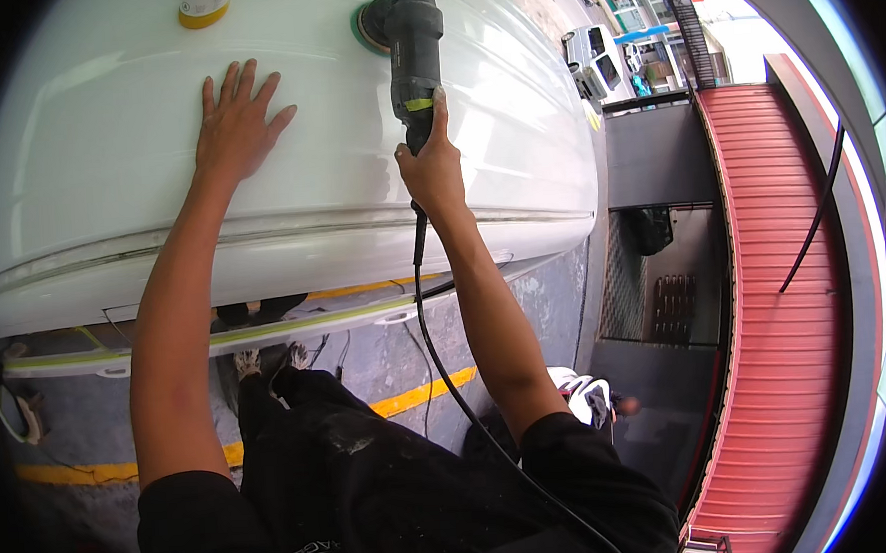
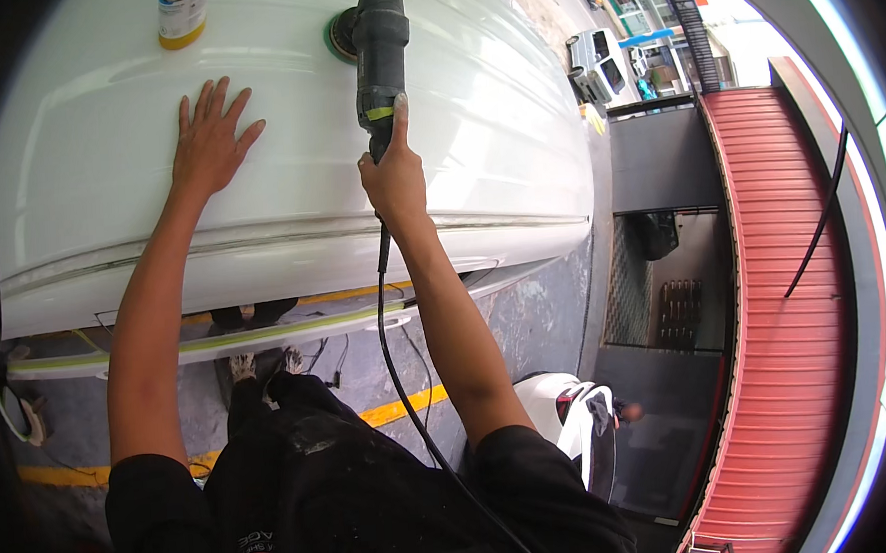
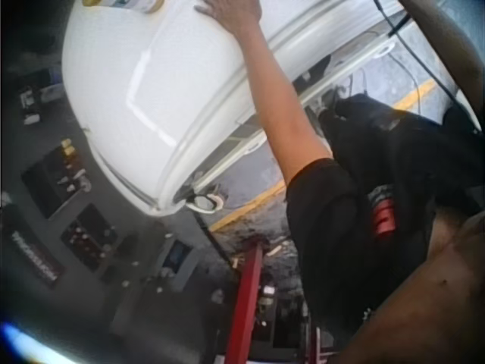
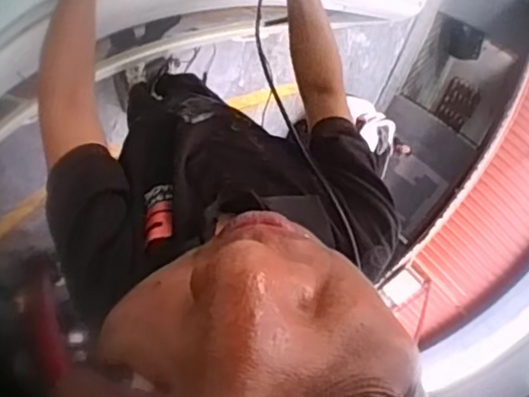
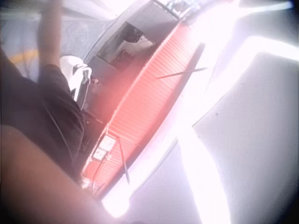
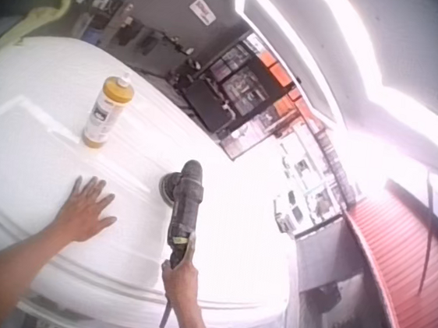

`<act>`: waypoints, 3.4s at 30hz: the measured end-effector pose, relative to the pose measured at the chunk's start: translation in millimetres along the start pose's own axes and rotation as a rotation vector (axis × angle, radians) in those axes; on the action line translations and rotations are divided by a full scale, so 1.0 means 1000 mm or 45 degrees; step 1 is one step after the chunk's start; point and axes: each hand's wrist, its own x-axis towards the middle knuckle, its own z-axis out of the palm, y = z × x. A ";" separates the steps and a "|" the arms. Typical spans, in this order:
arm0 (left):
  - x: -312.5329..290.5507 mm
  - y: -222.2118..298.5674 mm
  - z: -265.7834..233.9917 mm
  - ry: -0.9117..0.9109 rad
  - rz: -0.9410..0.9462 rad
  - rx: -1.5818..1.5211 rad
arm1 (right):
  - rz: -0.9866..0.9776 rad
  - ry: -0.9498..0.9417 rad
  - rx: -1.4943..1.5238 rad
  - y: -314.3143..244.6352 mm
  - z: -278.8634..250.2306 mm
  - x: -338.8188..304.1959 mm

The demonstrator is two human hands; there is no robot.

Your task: The person uses a rotary polisher to buff the surface of a white car hood. They move the tool in overlapping passes across the hood, occasionally pausing to apply more polishing compound from a yellow bottle. The person also wipes the surface with their hand to check the finish.

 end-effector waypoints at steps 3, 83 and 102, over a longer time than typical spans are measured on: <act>0.002 -0.004 0.008 0.079 0.014 -0.002 | -0.149 0.056 -0.038 -0.018 -0.002 -0.014; -0.004 0.211 -0.065 -0.432 0.096 -0.828 | -0.261 0.370 0.729 0.100 0.017 -0.181; 0.064 0.323 -0.023 -0.431 0.505 -0.498 | 0.991 0.961 0.170 0.410 -0.036 0.012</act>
